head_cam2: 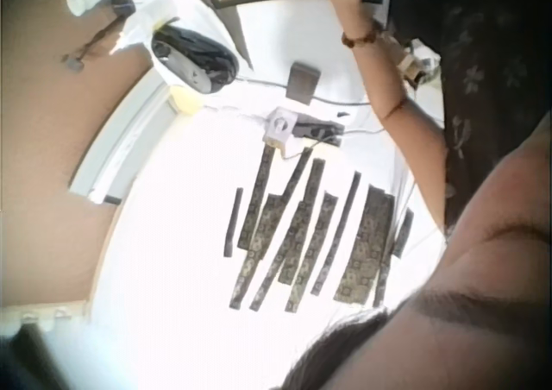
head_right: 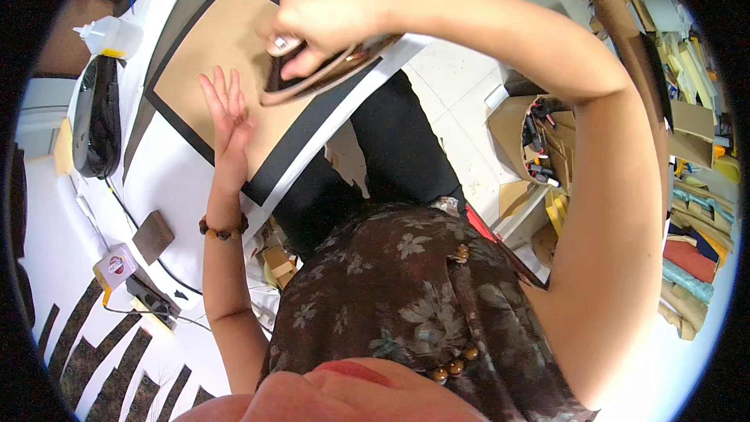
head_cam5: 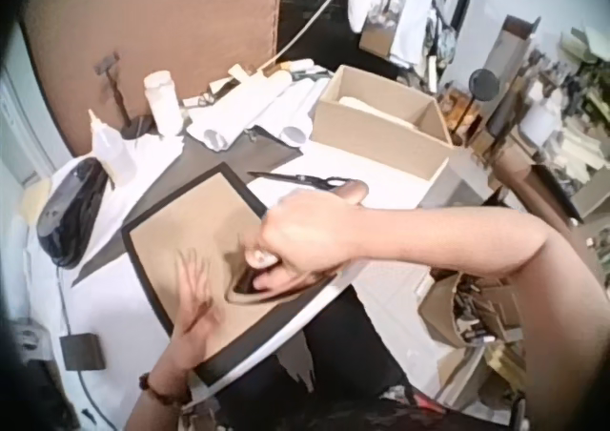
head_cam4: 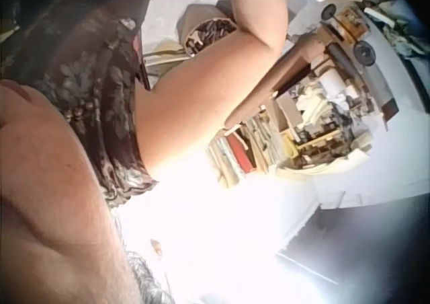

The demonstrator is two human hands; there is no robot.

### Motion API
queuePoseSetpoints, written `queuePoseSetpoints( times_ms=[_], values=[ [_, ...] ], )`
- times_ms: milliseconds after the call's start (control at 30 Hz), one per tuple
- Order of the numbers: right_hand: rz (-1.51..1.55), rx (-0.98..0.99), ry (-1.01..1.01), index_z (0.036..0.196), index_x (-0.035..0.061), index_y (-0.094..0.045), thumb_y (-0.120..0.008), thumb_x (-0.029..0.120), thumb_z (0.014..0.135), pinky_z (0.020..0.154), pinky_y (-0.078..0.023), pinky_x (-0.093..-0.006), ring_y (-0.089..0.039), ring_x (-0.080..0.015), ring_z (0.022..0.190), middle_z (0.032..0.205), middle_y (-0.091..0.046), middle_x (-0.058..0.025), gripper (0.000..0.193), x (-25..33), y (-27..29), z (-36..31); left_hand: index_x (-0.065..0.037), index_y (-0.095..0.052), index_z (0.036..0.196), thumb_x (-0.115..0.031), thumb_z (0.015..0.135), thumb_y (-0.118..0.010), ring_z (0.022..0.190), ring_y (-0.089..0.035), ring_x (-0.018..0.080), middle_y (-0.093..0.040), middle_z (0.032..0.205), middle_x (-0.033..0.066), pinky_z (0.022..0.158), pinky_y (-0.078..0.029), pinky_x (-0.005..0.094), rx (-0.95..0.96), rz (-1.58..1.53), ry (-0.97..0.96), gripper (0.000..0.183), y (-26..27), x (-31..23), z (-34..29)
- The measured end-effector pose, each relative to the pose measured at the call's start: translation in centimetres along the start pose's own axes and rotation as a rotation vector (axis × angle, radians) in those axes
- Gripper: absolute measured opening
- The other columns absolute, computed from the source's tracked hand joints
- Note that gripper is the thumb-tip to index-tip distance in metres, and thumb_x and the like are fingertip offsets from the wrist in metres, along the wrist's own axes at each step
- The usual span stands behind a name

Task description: The person folds and trims a black fabric strip, then irons it onto a beige board. They cut the board to shape, iron the edges, and use a lighter to seal the fabric edges. The process involves repeated cutting, ironing, and edge finishing.

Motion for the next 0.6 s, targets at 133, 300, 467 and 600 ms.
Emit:
queuePoseSetpoints(
  times_ms=[133,300,467,600],
  values=[
    [0.179,-0.321,-0.255,0.084,0.002,-0.064,-0.073,0.045,0.08,0.063,-0.05,-0.0421,-0.064,-0.0371,0.068,0.069,-0.062,-0.0188,0.044,-2.5,4.0,-3.2,-0.004,-0.029,0.144,0.004,0.089,-0.053,0.137,-0.036,0.0292,-0.036,0.147,0.0192,0.112,-0.029,0.0378,-0.058,0.258,0.05,0.061,0.7,0.1,1.0],
    [0.171,-0.604,-0.617,0.083,0.0008,-0.06,-0.075,0.045,0.08,0.058,-0.049,-0.039,-0.065,-0.0338,0.065,0.067,-0.061,-0.02,0.046,-3.7,7.7,-10.9,0.001,-0.066,0.092,0.001,0.086,-0.063,0.086,-0.065,0.0239,-0.065,0.095,0.0106,0.076,-0.052,0.0315,0.12,0.621,-0.071,0.007,-2.7,-0.9,4.6],
    [-0.059,-0.407,-0.902,0.101,0.002,-0.066,-0.077,0.041,0.082,0.07,-0.052,-0.0264,-0.065,-0.01,0.075,0.077,-0.067,-0.0066,0.045,-2.4,4.9,-21.0,0.001,-0.068,0.091,0.0,0.084,-0.068,0.082,-0.063,0.0176,-0.063,0.088,0.0072,0.074,-0.053,0.0281,0.3,0.64,-0.075,0.007,-7.9,1.4,9.1],
    [0.167,-0.484,-1.063,0.094,0.0016,-0.066,-0.079,0.041,0.08,0.061,-0.052,-0.0271,-0.066,-0.0126,0.065,0.068,-0.066,-0.0095,0.044,-0.1,2.3,-25.4,0.0,-0.068,0.087,0.0,0.083,-0.068,0.075,-0.061,0.017,-0.062,0.087,0.0063,0.066,-0.05,0.0287,0.305,0.657,-0.099,0.004,-8.7,2.2,9.9]
  ],
)
Point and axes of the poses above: each hand's wrist, its own z-axis towards the middle knuckle, its own y-axis out of the back of the hand, x = y × z, the point moved 3 cm from there along z, towards the middle knuckle
